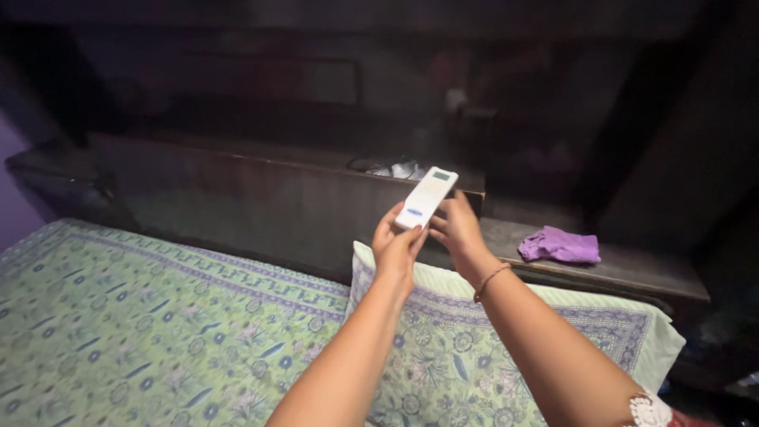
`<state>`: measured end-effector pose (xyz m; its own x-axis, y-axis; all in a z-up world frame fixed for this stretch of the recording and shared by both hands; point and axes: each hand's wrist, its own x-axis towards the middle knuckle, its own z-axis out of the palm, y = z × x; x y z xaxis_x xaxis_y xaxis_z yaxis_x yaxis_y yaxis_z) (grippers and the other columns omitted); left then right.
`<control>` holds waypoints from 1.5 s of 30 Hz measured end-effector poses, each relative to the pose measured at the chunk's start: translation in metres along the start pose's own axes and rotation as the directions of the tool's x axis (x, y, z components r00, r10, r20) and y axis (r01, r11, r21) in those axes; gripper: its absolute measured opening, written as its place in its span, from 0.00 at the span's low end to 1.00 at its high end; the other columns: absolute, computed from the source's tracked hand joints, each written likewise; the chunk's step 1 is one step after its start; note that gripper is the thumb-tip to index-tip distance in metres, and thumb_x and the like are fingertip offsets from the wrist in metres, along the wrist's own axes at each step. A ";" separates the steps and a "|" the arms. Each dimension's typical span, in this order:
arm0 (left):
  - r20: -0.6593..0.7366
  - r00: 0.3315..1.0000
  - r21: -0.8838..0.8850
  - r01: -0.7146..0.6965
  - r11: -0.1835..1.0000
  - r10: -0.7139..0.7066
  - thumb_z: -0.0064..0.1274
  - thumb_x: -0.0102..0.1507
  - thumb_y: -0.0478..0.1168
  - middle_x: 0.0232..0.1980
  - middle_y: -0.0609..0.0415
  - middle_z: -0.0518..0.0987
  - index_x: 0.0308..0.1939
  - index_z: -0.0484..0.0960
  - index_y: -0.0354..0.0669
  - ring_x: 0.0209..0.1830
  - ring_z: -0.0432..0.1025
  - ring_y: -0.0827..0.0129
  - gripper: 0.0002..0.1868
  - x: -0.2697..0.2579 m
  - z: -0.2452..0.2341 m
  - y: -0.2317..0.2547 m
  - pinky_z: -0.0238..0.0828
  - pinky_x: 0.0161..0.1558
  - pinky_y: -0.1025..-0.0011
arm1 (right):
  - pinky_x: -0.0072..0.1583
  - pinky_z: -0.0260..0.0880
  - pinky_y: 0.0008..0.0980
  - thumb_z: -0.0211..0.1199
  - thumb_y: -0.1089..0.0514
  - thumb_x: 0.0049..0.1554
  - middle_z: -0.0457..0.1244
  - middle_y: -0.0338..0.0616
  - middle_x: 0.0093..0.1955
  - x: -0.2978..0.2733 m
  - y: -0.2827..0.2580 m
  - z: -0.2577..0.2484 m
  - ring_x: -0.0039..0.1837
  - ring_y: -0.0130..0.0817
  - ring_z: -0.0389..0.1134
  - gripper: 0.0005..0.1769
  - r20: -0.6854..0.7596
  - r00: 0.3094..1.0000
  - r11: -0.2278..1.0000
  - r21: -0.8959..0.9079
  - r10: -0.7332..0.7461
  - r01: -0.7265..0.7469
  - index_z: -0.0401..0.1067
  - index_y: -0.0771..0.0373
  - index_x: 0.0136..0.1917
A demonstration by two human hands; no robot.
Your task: The person wipes the top surface of a dark wooden cabinet with a purple cloth, then removes a remote control, a small box, and a pair of glasses, placing them on the bed. They continue wiping the cabinet surface and open a drawer to wipe its front and interior.
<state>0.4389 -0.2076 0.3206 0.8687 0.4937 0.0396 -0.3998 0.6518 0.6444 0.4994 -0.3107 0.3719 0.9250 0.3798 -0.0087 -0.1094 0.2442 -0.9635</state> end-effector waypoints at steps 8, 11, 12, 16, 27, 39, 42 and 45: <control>0.029 0.996 0.019 0.082 0.996 -0.083 0.42 0.62 0.20 0.70 0.45 0.72 0.74 0.63 0.44 0.65 0.73 0.57 0.36 -0.085 -0.075 0.043 0.75 0.62 0.67 | 0.67 0.67 0.41 0.45 0.49 0.66 0.58 0.53 0.75 0.003 0.047 -0.045 0.68 0.44 0.68 0.29 -0.044 0.991 0.986 0.115 0.125 -0.119 0.51 0.66 0.75; 0.028 0.995 0.020 0.097 0.995 -0.098 0.41 0.63 0.20 0.71 0.43 0.71 0.75 0.60 0.42 0.65 0.73 0.57 0.36 -0.100 -0.097 0.052 0.74 0.62 0.66 | 0.66 0.68 0.40 0.47 0.49 0.65 0.61 0.54 0.74 -0.016 0.055 -0.036 0.65 0.43 0.69 0.29 0.016 0.984 0.981 0.074 0.179 -0.179 0.57 0.69 0.73; 0.031 0.994 0.027 0.104 0.994 -0.105 0.40 0.63 0.20 0.71 0.43 0.71 0.75 0.60 0.41 0.65 0.73 0.56 0.36 -0.104 -0.105 0.056 0.74 0.62 0.66 | 0.66 0.69 0.40 0.48 0.49 0.65 0.61 0.54 0.74 -0.023 0.056 -0.030 0.64 0.42 0.68 0.29 0.028 0.978 0.977 0.061 0.205 -0.207 0.59 0.69 0.72; 0.049 0.991 0.078 0.120 0.990 -0.124 0.41 0.62 0.19 0.71 0.44 0.72 0.77 0.59 0.40 0.65 0.72 0.59 0.38 -0.119 -0.129 0.073 0.76 0.62 0.67 | 0.67 0.69 0.38 0.50 0.50 0.66 0.60 0.52 0.71 -0.043 0.061 -0.007 0.65 0.40 0.68 0.25 -0.007 0.958 0.958 -0.001 0.288 -0.288 0.61 0.66 0.71; -0.129 0.987 0.262 0.130 0.956 -0.099 0.41 0.63 0.19 0.77 0.44 0.63 0.77 0.58 0.39 0.66 0.71 0.56 0.37 -0.150 -0.225 0.126 0.75 0.63 0.63 | 0.60 0.70 0.34 0.49 0.56 0.65 0.63 0.38 0.66 -0.067 0.150 0.042 0.63 0.37 0.69 0.22 0.143 0.927 0.937 -0.032 0.348 -0.347 0.66 0.59 0.70; -0.579 0.811 0.147 0.007 0.989 0.081 0.45 0.68 0.26 0.60 0.39 0.79 0.66 0.74 0.29 0.60 0.76 0.52 0.21 -0.177 -0.452 0.128 0.75 0.65 0.59 | 0.47 0.65 0.31 0.54 0.49 0.64 0.64 0.43 0.59 -0.157 0.304 0.126 0.54 0.36 0.68 0.26 0.335 0.786 0.839 -0.026 0.520 -0.544 0.66 0.61 0.71; -0.673 0.731 0.209 0.041 0.977 0.113 0.45 0.67 0.27 0.58 0.41 0.81 0.64 0.77 0.32 0.58 0.77 0.53 0.20 -0.198 -0.487 0.131 0.76 0.62 0.60 | 0.52 0.70 0.32 0.56 0.55 0.61 0.66 0.42 0.63 -0.192 0.319 0.144 0.56 0.35 0.70 0.29 0.278 0.749 0.799 -0.195 0.601 -0.569 0.62 0.56 0.75; -0.714 0.692 0.144 -0.003 0.990 0.106 0.47 0.69 0.31 0.56 0.43 0.81 0.62 0.77 0.34 0.56 0.78 0.56 0.16 -0.220 -0.510 0.134 0.75 0.59 0.63 | 0.53 0.70 0.32 0.55 0.55 0.58 0.65 0.37 0.64 -0.218 0.335 0.160 0.56 0.34 0.70 0.33 0.332 0.666 0.740 -0.208 0.668 -0.639 0.63 0.53 0.77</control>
<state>0.0453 0.0646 0.0089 0.3499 0.8218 -0.4498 -0.3567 0.5608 0.7472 0.2026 -0.1692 0.0941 0.4217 0.7124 -0.5609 -0.5968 -0.2476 -0.7632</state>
